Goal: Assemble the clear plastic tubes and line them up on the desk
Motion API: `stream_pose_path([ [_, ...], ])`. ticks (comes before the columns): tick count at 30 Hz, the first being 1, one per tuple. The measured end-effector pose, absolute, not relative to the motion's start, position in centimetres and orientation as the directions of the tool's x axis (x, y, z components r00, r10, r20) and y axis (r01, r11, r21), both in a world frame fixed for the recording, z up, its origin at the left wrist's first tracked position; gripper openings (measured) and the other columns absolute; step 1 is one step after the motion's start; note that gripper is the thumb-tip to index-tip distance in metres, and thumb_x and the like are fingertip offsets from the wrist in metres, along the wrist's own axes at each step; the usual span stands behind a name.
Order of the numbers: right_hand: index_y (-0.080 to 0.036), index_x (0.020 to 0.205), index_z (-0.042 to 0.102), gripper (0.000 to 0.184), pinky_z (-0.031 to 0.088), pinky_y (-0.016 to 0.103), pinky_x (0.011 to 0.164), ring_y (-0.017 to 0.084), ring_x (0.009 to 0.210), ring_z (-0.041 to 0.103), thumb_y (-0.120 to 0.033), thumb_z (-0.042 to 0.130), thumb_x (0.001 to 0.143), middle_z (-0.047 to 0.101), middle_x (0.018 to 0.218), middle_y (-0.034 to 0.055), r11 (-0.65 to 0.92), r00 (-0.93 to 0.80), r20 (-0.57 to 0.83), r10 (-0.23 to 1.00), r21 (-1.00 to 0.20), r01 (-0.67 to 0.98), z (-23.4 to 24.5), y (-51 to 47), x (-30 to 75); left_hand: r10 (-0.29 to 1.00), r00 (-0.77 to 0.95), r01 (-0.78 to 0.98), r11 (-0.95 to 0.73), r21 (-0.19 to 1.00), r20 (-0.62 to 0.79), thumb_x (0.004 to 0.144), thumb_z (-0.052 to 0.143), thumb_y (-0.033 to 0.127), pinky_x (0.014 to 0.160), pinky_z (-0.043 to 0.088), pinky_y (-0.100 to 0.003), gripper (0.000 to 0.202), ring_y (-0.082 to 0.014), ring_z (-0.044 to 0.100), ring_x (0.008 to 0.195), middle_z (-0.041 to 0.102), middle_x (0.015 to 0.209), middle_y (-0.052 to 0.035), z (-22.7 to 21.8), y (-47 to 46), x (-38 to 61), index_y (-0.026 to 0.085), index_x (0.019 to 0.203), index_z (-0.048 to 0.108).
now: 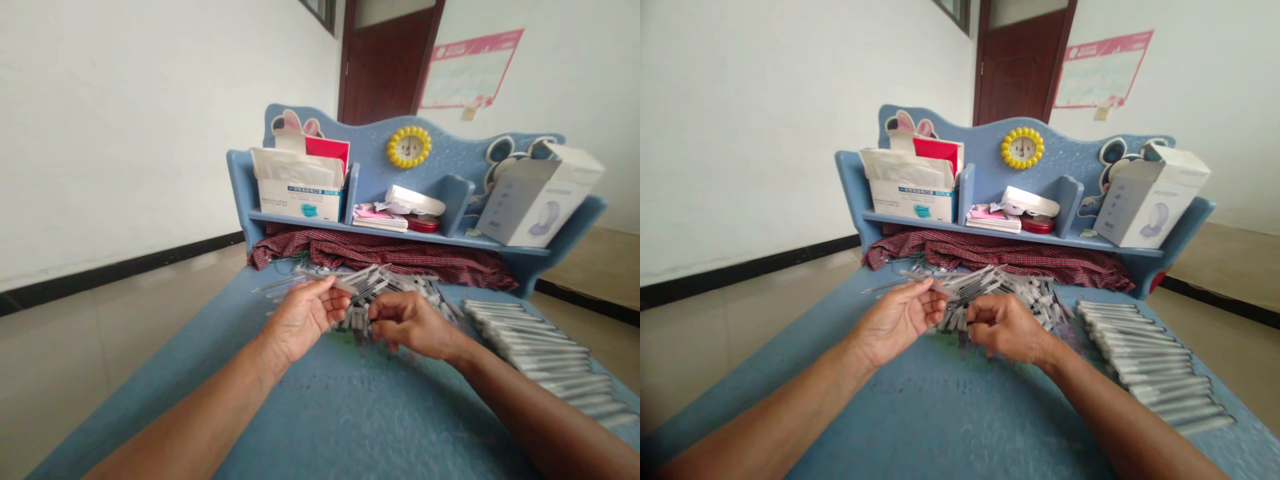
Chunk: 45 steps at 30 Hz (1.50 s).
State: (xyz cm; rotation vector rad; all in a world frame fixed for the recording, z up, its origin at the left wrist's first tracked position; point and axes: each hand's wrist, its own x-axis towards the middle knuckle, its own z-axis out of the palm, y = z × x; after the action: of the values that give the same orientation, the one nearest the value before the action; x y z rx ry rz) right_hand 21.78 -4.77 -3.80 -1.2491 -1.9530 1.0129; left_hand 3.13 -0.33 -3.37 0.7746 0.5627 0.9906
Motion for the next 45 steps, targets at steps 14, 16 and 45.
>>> stream_pose_path([
  [14, -0.013, 0.077, 0.06, 0.014, 0.049, 0.023, 0.046, 0.013, 0.047, 0.063, -0.019, 0.069, 0.07, 0.069, 0.069, 0.0046, 0.125, -0.419, 0.254, 0.872, -0.942, -0.312, -4.6, -4.7, 21.6, 0.863, 0.502, -0.508, 0.341, 0.791, -0.05, 0.083, 0.05, 0.016, 0.05, 0.049, -0.02, 0.017, -0.0123, 0.062, 0.055, 0.067, 0.065, -0.0073, -3.3, -0.8, 3.2, 0.009, 0.075, 0.063],
  [16, -0.013, 0.077, 0.061, 0.014, 0.048, 0.022, 0.044, 0.013, 0.044, 0.062, -0.019, 0.07, 0.068, 0.069, 0.068, 0.0046, 0.119, -0.407, 0.252, 0.878, -0.938, -0.325, -4.8, -4.6, 21.7, 0.857, 0.514, -0.511, 0.343, 0.788, -0.04, 0.083, 0.05, 0.016, 0.051, 0.049, -0.02, 0.017, -0.0123, 0.063, 0.055, 0.067, 0.065, -0.007, -3.4, -0.8, 3.2, 0.009, 0.075, 0.063],
  [45, -0.014, 0.063, 0.057, 0.022, 0.042, 0.02, 0.038, 0.01, 0.037, 0.054, -0.027, 0.075, 0.062, 0.059, 0.045, -0.0019, 0.283, -0.146, 0.288, 0.946, -0.958, -0.054, -4.1, -5.1, 21.0, 0.886, 0.464, -0.368, 0.191, 0.91, 0.002, 0.08, 0.056, 0.017, 0.054, 0.049, -0.021, 0.008, -0.0129, 0.062, 0.06, 0.065, 0.068, -0.0066, -3.7, -1.9, 4.1, 0.011, 0.076, 0.058],
])
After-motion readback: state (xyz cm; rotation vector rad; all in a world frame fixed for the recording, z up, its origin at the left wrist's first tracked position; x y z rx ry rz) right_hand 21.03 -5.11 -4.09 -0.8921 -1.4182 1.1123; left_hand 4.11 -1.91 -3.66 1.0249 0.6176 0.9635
